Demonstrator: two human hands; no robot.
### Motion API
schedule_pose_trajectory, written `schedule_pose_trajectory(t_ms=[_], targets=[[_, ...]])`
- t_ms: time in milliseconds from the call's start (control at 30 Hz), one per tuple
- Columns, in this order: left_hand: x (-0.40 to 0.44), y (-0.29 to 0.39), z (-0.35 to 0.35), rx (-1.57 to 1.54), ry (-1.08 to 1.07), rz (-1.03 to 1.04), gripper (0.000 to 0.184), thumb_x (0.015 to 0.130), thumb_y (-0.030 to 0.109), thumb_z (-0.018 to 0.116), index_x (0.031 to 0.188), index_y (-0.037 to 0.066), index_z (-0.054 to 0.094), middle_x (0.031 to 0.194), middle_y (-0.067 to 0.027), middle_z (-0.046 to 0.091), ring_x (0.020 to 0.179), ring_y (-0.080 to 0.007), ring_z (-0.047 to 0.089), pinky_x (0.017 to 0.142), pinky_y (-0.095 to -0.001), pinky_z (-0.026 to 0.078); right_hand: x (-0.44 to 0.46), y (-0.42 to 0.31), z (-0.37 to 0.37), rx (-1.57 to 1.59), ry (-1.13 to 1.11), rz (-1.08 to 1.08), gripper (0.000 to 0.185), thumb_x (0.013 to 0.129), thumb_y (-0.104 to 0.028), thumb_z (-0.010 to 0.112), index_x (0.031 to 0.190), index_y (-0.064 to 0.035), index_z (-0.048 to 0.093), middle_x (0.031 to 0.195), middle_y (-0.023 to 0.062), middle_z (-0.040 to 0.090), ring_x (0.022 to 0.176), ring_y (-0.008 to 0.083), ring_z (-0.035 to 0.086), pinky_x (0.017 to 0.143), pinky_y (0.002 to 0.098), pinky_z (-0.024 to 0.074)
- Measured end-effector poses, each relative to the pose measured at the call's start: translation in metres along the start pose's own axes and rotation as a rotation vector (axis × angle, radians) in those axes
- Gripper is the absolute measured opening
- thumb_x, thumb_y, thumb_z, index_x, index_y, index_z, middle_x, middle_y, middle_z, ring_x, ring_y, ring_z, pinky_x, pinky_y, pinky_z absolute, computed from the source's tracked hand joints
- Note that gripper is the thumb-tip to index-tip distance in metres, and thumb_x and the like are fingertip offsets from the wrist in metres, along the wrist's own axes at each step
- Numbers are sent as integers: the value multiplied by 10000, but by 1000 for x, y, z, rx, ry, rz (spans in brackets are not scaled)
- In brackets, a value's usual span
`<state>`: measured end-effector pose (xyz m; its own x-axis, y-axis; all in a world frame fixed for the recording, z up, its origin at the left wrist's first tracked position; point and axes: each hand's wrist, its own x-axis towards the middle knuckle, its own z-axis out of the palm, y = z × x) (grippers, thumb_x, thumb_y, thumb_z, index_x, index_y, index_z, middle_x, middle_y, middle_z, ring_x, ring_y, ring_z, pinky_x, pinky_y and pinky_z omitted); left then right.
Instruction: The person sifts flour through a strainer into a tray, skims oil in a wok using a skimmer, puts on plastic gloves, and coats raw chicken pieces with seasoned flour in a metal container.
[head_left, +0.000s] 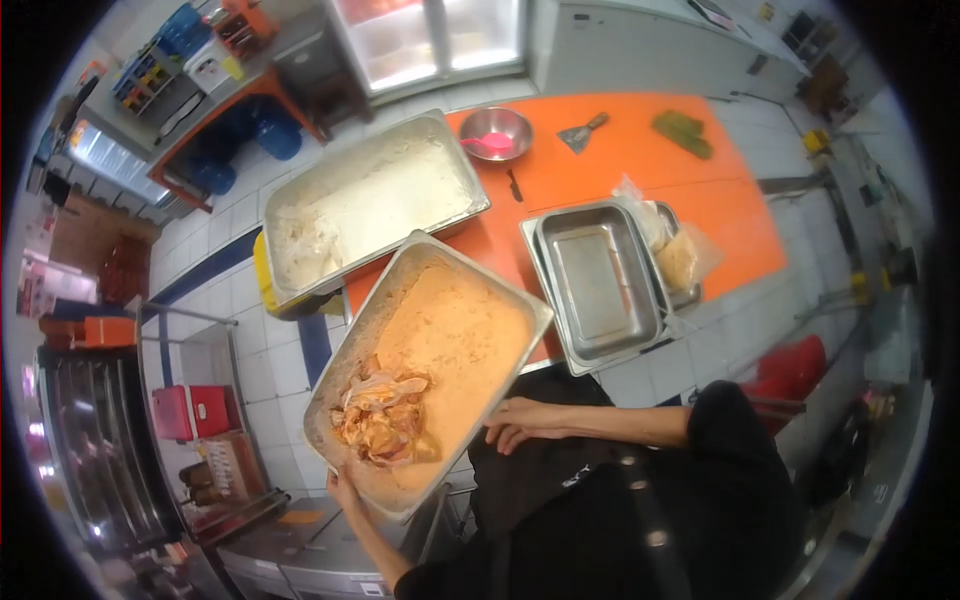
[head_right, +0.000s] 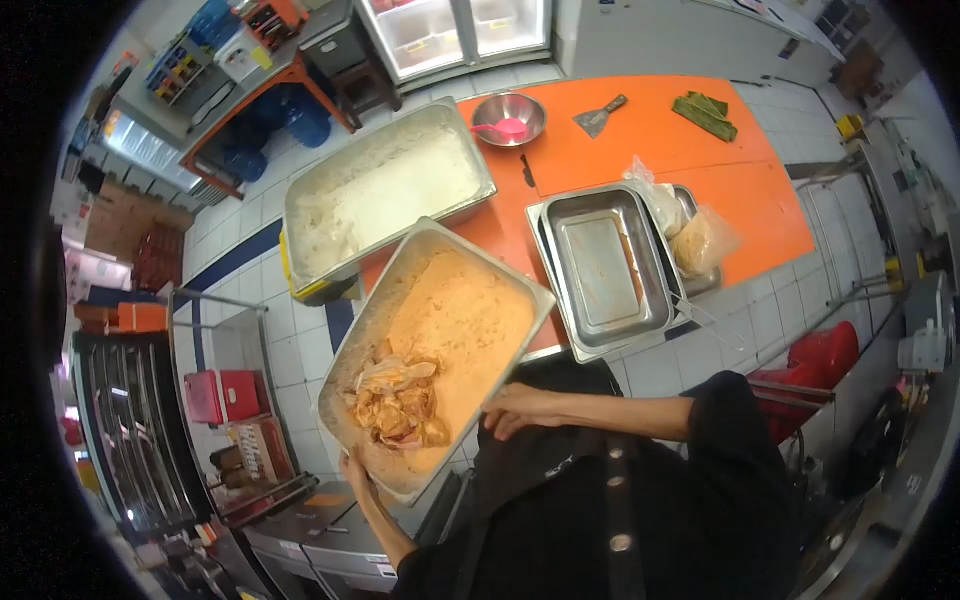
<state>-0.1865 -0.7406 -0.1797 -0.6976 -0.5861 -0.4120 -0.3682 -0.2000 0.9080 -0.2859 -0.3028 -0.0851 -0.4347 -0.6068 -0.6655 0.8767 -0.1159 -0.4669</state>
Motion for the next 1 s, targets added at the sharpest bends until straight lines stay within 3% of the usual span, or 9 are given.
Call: schedule_pose_trajectory(t_ms=[67,133,233,333,400,600,667,767,1000], targets=[[17,19,27,409,148,-33,339,949,291,586,1077,-22,607,796,-9,584,633,-115,498,544,-310,407,9,4,-15,94,-63,138,362,964,-253,538,1174,39,504,926,191,643,719,234,654,660,332,565],[60,16,38,387,141,266,479,967,403,541,848,-54,622,611,10,462,546,-121,380,487,-355,317,17,-5,-38,21,-196,219,439,979,-326,502,1241,27,501,1109,222,621,771,234,662,695,314,566],[94,57,54,757,130,411,596,976,444,489,730,-90,589,546,-72,464,547,-166,387,509,-387,335,-19,-47,-33,-151,-111,124,413,987,-311,467,1235,12,540,1055,216,647,716,200,657,638,281,553],[130,84,75,895,104,465,611,964,470,478,798,-103,608,602,-171,568,562,-256,485,572,-418,396,-57,-46,-49,-158,18,-28,358,982,-285,468,1124,13,607,897,168,679,622,152,629,555,247,524],[134,110,104,910,152,554,610,942,490,484,858,-95,636,701,-266,622,653,-383,591,665,-449,449,-80,-27,-76,-167,457,-258,296,974,-260,472,1000,-3,617,763,92,652,563,124,586,487,232,469],[209,111,101,1222,6,677,699,921,574,468,853,-97,651,704,-295,612,665,-453,590,620,-480,439,-99,80,-132,453,1253,-629,280,922,-342,565,808,-87,570,607,-1,508,473,95,488,418,241,370],[223,97,101,1327,90,761,693,920,574,469,843,-90,653,727,-311,614,704,-464,607,629,-487,448,-92,90,-136,411,1209,-551,294,924,-376,573,861,-89,570,701,20,553,599,112,545,498,270,430],[191,101,129,1178,29,706,673,920,563,480,809,-78,655,725,-298,618,692,-456,605,643,-477,455,-69,66,-136,552,1055,-814,315,922,-398,584,983,-92,545,881,45,578,839,155,574,706,338,482],[156,113,152,1085,42,649,617,913,537,494,784,-39,673,693,-269,632,652,-442,611,609,-490,455,-60,67,-146,538,1120,-842,344,909,-419,603,966,-88,530,821,31,550,759,157,581,677,329,498]])
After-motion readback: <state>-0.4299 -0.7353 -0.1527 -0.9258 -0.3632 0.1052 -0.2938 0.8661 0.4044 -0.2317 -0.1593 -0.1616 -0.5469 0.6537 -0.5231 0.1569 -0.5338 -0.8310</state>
